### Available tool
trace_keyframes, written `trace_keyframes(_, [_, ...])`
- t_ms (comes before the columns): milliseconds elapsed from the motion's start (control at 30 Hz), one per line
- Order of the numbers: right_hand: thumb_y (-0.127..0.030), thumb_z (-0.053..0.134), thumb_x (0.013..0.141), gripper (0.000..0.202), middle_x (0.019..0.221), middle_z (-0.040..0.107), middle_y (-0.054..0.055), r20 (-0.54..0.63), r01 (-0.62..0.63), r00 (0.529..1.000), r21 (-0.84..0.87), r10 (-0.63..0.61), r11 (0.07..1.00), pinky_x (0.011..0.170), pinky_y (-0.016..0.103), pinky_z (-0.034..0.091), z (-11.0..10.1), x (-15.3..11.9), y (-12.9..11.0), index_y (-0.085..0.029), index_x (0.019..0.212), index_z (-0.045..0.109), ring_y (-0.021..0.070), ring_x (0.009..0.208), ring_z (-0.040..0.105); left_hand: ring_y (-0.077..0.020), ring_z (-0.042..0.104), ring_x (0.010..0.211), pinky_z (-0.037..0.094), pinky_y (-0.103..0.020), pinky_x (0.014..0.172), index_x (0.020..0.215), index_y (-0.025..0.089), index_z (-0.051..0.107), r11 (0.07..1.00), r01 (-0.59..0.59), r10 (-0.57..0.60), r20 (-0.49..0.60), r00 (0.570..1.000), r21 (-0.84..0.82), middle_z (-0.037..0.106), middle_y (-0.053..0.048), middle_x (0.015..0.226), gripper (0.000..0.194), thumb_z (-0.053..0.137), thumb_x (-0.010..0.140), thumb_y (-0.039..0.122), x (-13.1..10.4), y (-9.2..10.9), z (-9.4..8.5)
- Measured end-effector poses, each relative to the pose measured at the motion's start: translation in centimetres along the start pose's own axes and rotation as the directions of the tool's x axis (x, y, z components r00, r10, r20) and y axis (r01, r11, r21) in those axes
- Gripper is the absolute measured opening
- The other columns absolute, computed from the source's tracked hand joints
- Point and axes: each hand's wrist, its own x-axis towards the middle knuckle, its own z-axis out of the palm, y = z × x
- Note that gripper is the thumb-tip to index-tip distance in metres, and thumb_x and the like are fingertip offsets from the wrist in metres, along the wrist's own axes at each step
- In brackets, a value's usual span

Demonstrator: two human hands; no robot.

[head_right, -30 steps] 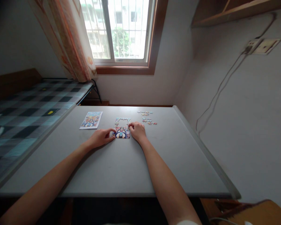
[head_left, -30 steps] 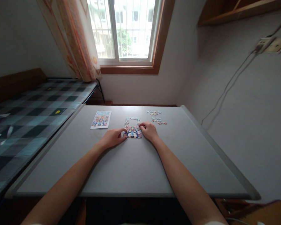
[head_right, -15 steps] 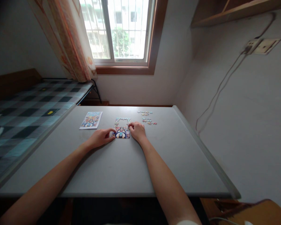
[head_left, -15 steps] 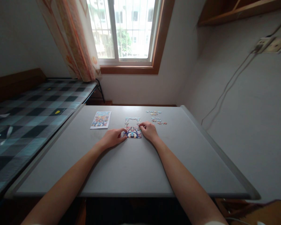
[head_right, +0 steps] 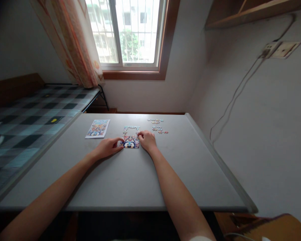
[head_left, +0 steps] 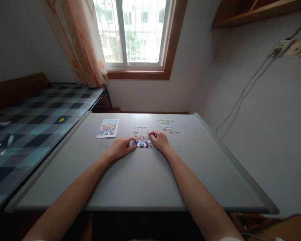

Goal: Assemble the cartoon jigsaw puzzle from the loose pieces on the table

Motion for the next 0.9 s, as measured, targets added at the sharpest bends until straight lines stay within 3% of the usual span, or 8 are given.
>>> trace_keyframes(900, [-0.023,0.049,0.082,0.023,0.093,0.069,0.002,-0.002,0.003,1.0,0.002,-0.003,1.0,0.082,0.029,0.038,0.05,-0.01,-0.02,-0.024,0.086,0.072,0.0164,0.084,0.058,-0.0128,0.051,0.057,0.03,-0.022,0.055,0.11,0.029,0.061,1.0,-0.016,0.016,-0.007,1.0,0.003,0.056,0.004,0.063,0.032,0.051,0.086,0.047,0.03,-0.22,0.16])
